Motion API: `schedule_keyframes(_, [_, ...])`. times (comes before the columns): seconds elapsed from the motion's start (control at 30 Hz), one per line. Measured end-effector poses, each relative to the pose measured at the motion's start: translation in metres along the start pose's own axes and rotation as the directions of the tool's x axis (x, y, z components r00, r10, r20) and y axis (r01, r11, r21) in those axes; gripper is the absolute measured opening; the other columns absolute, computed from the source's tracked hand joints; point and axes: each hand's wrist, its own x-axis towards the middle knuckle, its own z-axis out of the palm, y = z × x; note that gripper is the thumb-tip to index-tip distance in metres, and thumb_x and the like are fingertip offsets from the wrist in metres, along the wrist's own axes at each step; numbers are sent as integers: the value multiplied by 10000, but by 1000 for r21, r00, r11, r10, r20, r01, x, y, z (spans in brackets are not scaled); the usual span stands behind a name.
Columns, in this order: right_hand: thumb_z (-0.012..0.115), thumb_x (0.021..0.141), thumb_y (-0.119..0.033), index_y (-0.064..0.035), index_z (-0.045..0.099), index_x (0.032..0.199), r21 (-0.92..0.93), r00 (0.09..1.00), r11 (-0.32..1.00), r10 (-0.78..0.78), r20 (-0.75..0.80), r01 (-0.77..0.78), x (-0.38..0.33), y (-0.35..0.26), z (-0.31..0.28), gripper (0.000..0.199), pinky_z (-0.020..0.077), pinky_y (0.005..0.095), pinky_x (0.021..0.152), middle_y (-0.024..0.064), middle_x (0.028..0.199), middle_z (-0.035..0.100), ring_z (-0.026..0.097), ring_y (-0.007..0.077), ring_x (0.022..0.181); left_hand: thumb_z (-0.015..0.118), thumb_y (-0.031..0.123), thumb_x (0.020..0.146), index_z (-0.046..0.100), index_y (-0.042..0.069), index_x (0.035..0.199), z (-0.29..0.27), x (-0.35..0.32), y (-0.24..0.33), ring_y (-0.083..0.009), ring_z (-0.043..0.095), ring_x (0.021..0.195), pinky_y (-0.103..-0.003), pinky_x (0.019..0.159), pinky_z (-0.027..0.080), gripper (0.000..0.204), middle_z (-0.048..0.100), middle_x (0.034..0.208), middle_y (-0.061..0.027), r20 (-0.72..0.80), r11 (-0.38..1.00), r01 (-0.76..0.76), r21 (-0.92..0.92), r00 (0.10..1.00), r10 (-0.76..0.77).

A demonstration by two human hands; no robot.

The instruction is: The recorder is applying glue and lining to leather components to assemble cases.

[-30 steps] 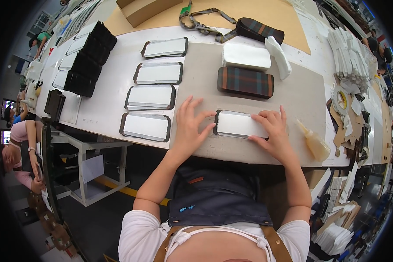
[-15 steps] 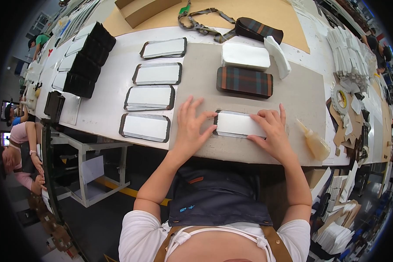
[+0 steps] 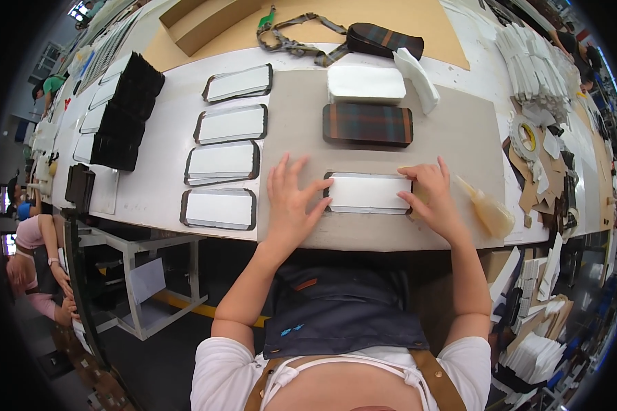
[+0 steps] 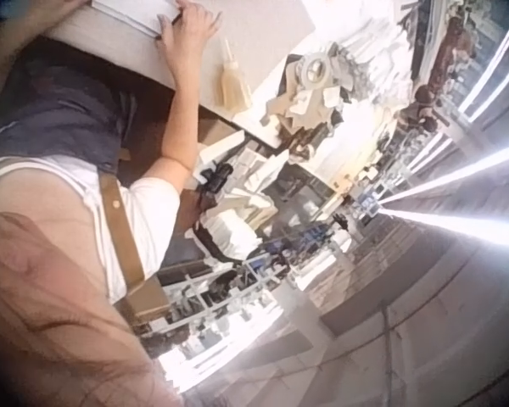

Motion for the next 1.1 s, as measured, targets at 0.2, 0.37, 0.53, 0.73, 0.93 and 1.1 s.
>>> schedule_keyframes(0.2, [725, 891, -92, -78, 647, 1102, 71, 999, 997, 34, -16, -33, -1, 2, -1, 226, 128, 559, 1263, 47, 1029, 619, 581, 234, 1102, 803, 223, 866, 757, 223, 1184, -1, 0, 1, -443, 271, 1517, -609, 1231, 164, 322, 448, 1543, -163, 7, 1000, 6, 1, 1000, -6])
schedule_keyframes(0.37, [730, 877, -81, -86, 641, 1053, 52, 999, 998, 32, -20, -31, -3, 4, 1, 198, 127, 564, 1266, 46, 1032, 606, 579, 244, 1083, 800, 216, 871, 755, 214, 1182, -2, 1, 3, -441, 266, 1521, -605, 1233, 159, 314, 446, 1546, -166, 20, 1000, 7, -5, 1000, -7])
schedule_keyframes(0.53, [752, 852, -69, -89, 645, 1049, 8, 1000, 1000, -2, -30, 2, -4, 7, 5, 225, 136, 567, 1266, 50, 1042, 589, 572, 253, 1089, 797, 213, 875, 756, 208, 1178, -1, 0, 4, -442, 263, 1523, -605, 1233, 157, 307, 442, 1553, -169, 20, 1000, 8, -7, 1000, -8])
schedule_keyframes(0.73, [773, 842, -87, -77, 651, 1058, -120, 989, 993, -19, -147, 2, -6, 0, 10, 248, 167, 567, 1257, 73, 1069, 579, 565, 276, 1103, 793, 218, 881, 754, 211, 1187, -2, 0, 4, -444, 260, 1523, -607, 1231, 159, 309, 440, 1556, -170, 17, 1000, 10, -3, 1000, -10])
schedule_keyframes(0.93, [769, 835, -69, -59, 663, 1076, -214, 982, 977, -56, -182, 16, -21, -3, 16, 263, 218, 572, 1241, 95, 1133, 587, 571, 287, 1131, 754, 199, 909, 752, 227, 1196, -3, -1, 5, -448, 260, 1521, -616, 1227, 162, 288, 441, 1550, -177, 9, 998, -6, 58, 1000, 6])
schedule_keyframes(1.1, [729, 860, -52, -14, 647, 1199, -286, 975, 957, -116, -192, 57, -23, -24, 38, 351, 287, 538, 1223, 130, 1303, 609, 564, 315, 1273, 745, 253, 905, 540, 41, 1466, 13, -8, 41, -406, 247, 1558, -578, 1248, 200, 634, 365, 1628, -207, 180, 983, -130, 130, 978, 106])
